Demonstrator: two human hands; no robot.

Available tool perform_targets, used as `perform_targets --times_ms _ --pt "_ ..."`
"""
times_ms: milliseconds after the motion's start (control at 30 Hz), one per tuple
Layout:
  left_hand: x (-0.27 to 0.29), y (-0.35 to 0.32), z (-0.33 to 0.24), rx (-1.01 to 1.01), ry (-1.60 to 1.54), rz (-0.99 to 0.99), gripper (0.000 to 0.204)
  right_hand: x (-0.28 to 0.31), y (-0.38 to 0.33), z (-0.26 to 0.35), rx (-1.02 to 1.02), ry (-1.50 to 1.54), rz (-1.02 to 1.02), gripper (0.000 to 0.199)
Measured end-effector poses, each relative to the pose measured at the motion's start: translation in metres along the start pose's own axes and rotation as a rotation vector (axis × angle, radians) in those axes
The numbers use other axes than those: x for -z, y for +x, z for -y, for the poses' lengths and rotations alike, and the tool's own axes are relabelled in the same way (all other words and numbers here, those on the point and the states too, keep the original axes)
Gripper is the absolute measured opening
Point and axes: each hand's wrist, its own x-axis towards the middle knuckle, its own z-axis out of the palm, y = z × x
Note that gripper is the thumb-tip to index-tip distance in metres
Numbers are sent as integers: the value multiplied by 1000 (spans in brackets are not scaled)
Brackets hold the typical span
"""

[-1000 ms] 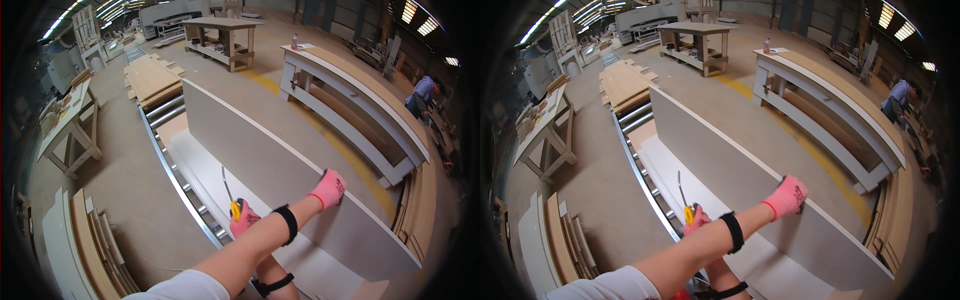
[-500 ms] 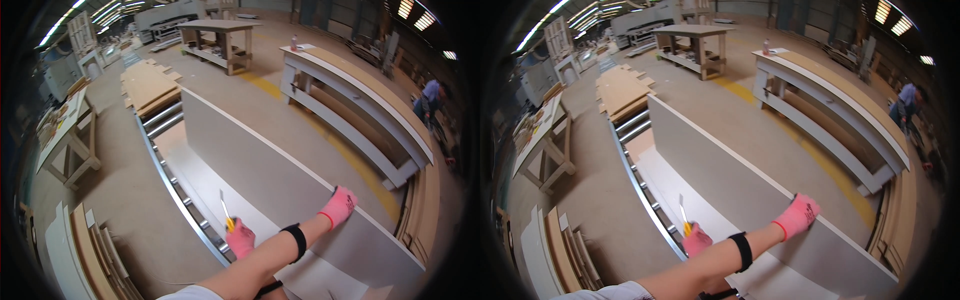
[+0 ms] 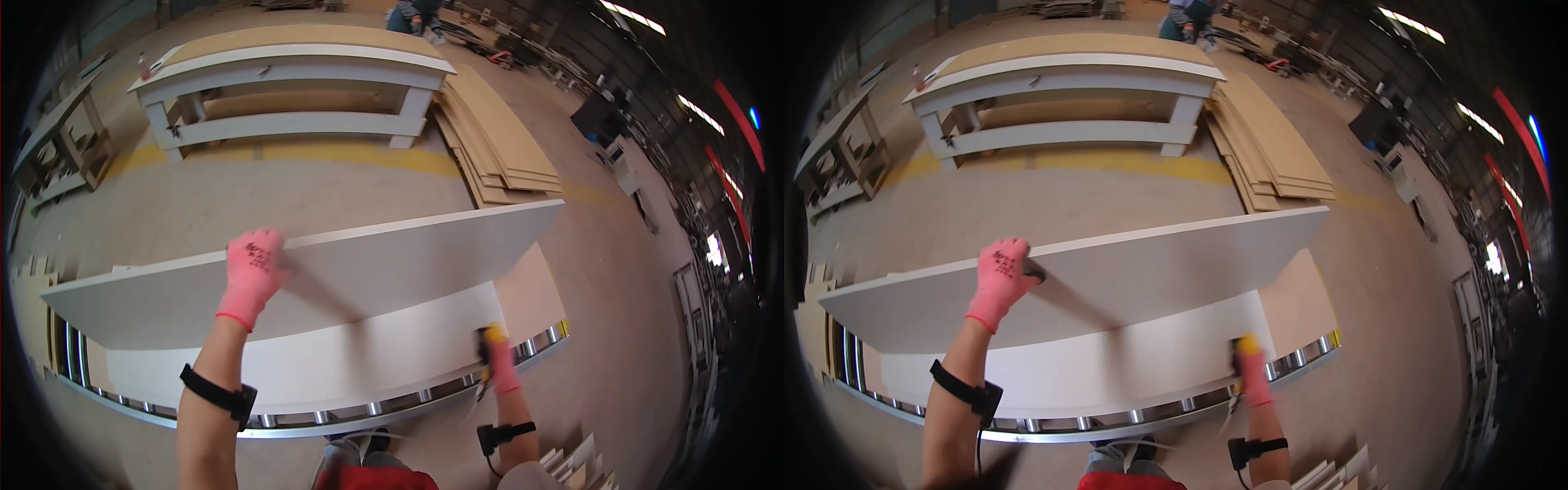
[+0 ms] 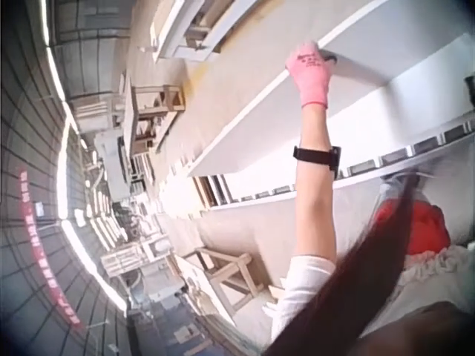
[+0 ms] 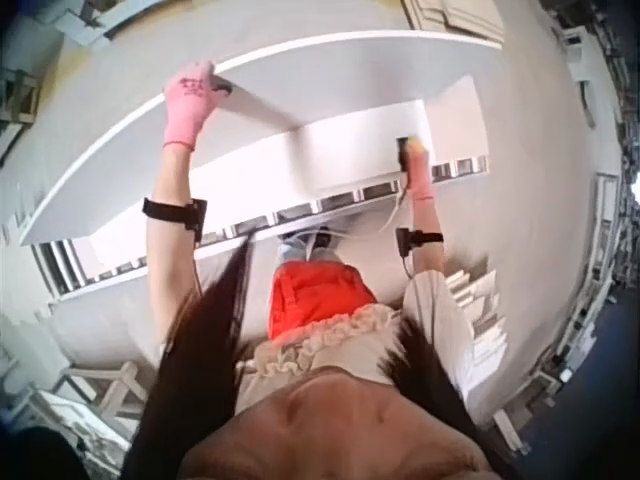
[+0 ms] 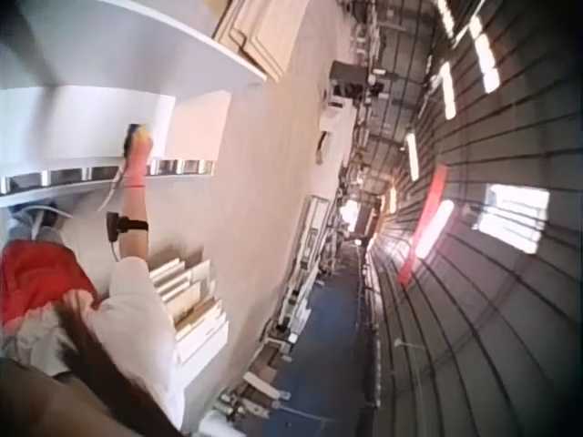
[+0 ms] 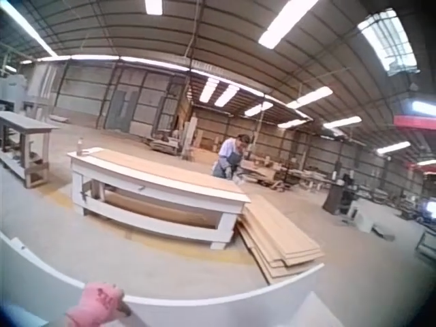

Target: Scraping and cleaning residue from furniture panels using a scraper and cloth.

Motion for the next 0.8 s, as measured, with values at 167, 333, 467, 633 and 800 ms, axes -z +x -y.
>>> perform_targets --times_ms 167,333,467,633,800 --pt "0 -15 -7 17 113 37 38 -101 -116 1 864 -767 505 30" --pt "1 -32 -12 20 104 -11 37 -15 -9 -16 -3 677 -117 15" --pt "-1 -35 -27 85 65 17 41 75 16 -37 -124 668 -468 13" --pt "4 -50 -32 65 139 -58 38 40 -12 -22 179 282 47 20" --pt "-7 -48 -23 81 150 -25 39 -29 -89 55 347 202 251 26"
